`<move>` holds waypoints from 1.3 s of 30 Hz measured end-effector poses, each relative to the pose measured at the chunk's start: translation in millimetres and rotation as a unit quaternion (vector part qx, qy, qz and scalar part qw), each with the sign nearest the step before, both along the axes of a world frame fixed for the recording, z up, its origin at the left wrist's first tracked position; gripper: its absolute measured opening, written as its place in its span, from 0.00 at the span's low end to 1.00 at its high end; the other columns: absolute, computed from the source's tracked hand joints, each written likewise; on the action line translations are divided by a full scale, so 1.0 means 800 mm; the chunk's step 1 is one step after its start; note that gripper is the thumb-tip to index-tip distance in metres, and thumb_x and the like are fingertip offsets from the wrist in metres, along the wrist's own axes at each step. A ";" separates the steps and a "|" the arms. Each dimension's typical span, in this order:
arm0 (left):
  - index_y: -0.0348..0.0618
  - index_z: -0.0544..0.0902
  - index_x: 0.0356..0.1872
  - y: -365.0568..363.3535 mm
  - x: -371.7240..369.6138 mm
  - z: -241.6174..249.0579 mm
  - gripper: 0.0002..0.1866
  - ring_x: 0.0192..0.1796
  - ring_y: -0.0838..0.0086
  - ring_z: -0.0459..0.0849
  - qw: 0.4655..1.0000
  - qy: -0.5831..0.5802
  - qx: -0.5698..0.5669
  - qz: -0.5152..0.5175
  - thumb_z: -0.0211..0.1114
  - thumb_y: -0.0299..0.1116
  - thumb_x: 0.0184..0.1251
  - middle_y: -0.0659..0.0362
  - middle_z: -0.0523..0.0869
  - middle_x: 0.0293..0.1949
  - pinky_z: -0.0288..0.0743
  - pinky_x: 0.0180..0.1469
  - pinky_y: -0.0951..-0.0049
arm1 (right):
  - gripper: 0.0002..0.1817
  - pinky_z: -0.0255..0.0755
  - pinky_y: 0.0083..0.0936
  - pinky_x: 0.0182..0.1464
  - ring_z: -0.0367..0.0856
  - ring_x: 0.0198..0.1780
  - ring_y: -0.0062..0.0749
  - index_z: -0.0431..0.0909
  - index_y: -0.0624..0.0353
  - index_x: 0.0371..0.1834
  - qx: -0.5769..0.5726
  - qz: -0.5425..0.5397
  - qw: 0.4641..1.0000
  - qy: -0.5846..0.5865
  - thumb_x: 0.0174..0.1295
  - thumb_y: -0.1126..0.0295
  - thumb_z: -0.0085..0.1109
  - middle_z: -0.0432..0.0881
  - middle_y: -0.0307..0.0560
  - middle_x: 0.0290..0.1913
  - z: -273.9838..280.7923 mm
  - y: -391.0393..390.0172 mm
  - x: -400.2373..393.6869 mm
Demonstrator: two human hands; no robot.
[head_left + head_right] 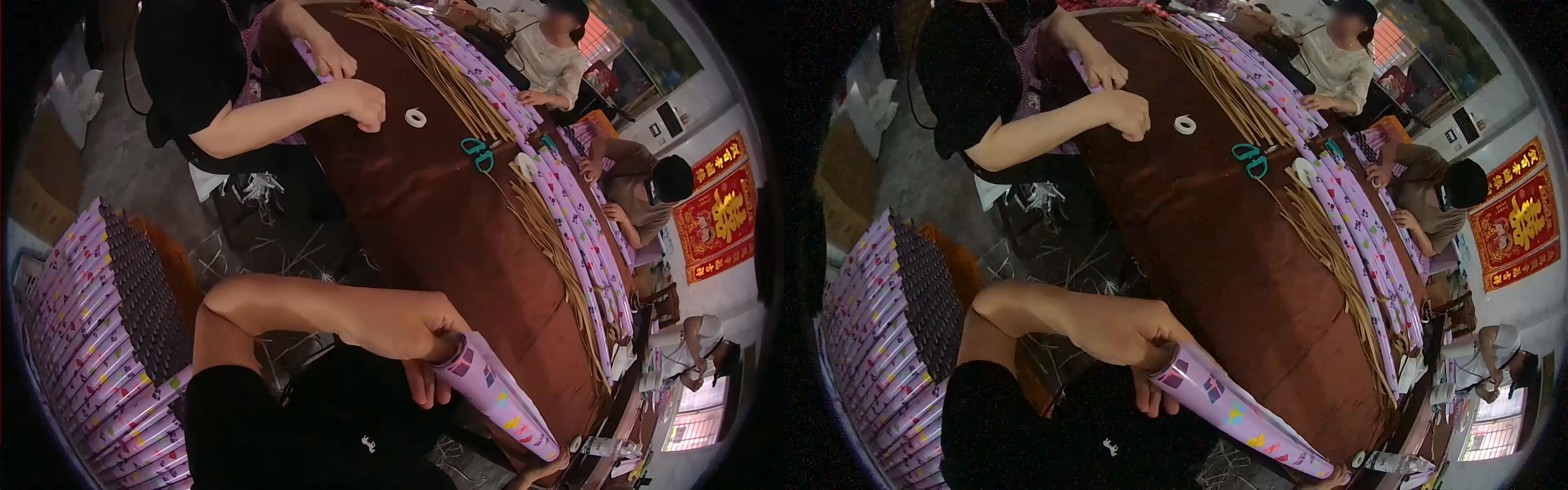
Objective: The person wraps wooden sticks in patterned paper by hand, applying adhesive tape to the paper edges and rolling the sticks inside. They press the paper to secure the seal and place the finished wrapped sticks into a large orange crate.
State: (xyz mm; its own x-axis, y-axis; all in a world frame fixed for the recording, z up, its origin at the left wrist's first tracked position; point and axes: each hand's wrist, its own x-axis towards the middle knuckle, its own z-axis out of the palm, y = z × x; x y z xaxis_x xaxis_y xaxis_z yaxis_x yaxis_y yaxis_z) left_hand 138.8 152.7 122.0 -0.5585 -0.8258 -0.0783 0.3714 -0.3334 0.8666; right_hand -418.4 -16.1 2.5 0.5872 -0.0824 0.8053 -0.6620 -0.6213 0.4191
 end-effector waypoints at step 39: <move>0.49 0.73 0.40 -0.195 0.017 -0.043 0.09 0.30 0.77 0.77 0.781 0.377 -0.052 0.496 0.66 0.32 0.67 0.64 0.76 0.28 0.76 0.37 0.71 | 0.37 0.74 0.33 0.54 0.82 0.50 0.44 0.73 0.62 0.60 0.707 -0.021 0.701 0.090 0.44 0.69 0.79 0.82 0.55 0.48 0.131 0.060 0.181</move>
